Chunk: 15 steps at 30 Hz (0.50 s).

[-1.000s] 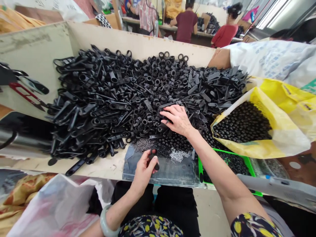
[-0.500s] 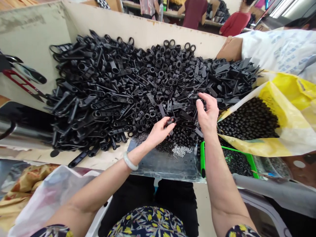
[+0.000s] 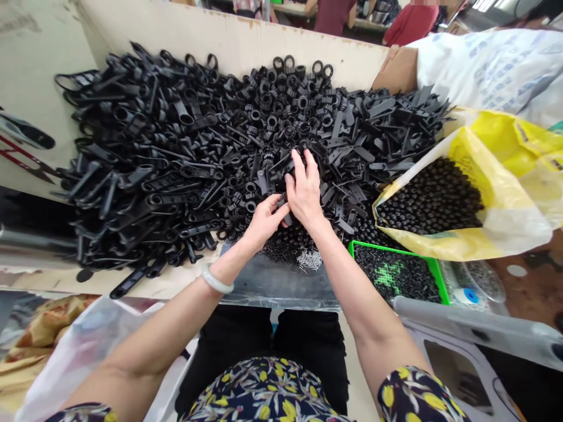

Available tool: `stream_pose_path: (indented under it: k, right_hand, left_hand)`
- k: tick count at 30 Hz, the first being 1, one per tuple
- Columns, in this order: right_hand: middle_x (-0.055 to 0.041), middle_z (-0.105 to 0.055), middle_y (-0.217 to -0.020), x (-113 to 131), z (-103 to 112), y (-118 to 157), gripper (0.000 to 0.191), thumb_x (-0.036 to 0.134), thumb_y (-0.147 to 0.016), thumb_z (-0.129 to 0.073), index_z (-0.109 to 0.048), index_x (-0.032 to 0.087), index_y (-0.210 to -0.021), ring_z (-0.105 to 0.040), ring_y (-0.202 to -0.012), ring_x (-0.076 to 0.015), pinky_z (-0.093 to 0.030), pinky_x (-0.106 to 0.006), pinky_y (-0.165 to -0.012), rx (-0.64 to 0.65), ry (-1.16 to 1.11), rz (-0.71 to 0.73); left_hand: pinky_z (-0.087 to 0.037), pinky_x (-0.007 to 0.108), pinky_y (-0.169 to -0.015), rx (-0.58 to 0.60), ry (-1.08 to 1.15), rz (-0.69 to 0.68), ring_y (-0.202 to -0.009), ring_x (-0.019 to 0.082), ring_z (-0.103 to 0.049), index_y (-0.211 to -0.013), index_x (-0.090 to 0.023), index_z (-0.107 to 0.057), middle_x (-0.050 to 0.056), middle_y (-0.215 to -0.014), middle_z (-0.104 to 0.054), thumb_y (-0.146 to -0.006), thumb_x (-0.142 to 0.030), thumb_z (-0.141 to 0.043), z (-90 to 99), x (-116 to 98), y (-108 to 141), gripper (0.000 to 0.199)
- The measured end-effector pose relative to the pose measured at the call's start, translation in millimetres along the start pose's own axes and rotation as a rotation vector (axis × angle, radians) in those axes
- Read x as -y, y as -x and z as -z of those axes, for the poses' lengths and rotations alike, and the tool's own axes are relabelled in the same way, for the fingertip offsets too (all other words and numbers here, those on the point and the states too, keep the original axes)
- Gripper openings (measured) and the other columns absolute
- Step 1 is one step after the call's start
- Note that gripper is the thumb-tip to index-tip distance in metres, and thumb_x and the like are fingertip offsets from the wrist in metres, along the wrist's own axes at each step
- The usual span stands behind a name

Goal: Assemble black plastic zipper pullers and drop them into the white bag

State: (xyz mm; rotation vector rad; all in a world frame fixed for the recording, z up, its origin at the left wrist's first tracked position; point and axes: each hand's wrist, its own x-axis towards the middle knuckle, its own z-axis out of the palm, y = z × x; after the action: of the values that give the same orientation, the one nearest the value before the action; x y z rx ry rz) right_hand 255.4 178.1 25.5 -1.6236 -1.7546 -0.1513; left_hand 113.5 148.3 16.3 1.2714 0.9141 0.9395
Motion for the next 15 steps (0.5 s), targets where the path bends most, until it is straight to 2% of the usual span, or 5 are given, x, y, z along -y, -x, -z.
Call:
stream_pose_path:
  k: [4, 8, 12, 15]
  right_hand:
    - [-0.0193, -0.038, -0.166, -21.9, 1.2, -13.8, 0.053, 0.039, -0.109, -0.033, -0.048, 0.016, -0.155, -0.035, -0.155, -0.0284, -0.032, -0.05, -0.127, 0.028, -0.054, -0.027]
    - [-0.0151, -0.055, -0.154, -42.5, 23.8, -13.9, 0.05, 0.046, -0.108, -0.041, -0.057, 0.021, -0.148, -0.049, -0.146, -0.0263, -0.04, -0.05, -0.124, 0.031, -0.187, -0.048]
    - [-0.0137, -0.06, -0.148, -34.5, 50.6, 16.3, 0.046, 0.043, -0.108, -0.041, -0.057, 0.024, -0.147, -0.056, -0.14, -0.0259, -0.049, -0.051, -0.116, -0.11, -0.337, -0.127]
    - [-0.0141, -0.063, -0.142, -16.6, 63.0, 46.2, 0.041, 0.042, -0.105, -0.051, -0.063, 0.026, -0.14, -0.062, -0.132, -0.0269, -0.056, -0.049, -0.108, -0.137, -0.462, -0.228]
  left_hand:
    - [-0.029, 0.02, -0.044, 0.103, 0.013, 0.06, -0.053, 0.007, -0.057, -0.112, -0.014, -0.069, 0.007, -0.088, -0.077, -0.087, -0.039, -0.075, 9.5, -7.9, -9.3, 0.036]
    - [-0.025, 0.019, -0.042, 0.208, 0.043, 0.185, -0.051, 0.009, -0.058, -0.1, -0.013, -0.069, 0.009, -0.082, -0.077, -0.085, -0.036, -0.077, 16.3, -26.4, -9.9, 0.028]
    - [-0.024, 0.02, -0.041, 0.356, 0.302, 0.445, -0.05, 0.01, -0.053, -0.094, -0.013, -0.072, 0.009, -0.075, -0.071, -0.088, -0.037, -0.075, 23.0, -43.4, 0.6, 0.025]
    - [-0.023, 0.02, -0.041, 0.352, 0.491, 0.564, -0.05, 0.007, -0.044, -0.095, -0.012, -0.075, 0.009, -0.077, -0.069, -0.09, -0.035, -0.072, 24.1, -49.7, 7.6, 0.024]
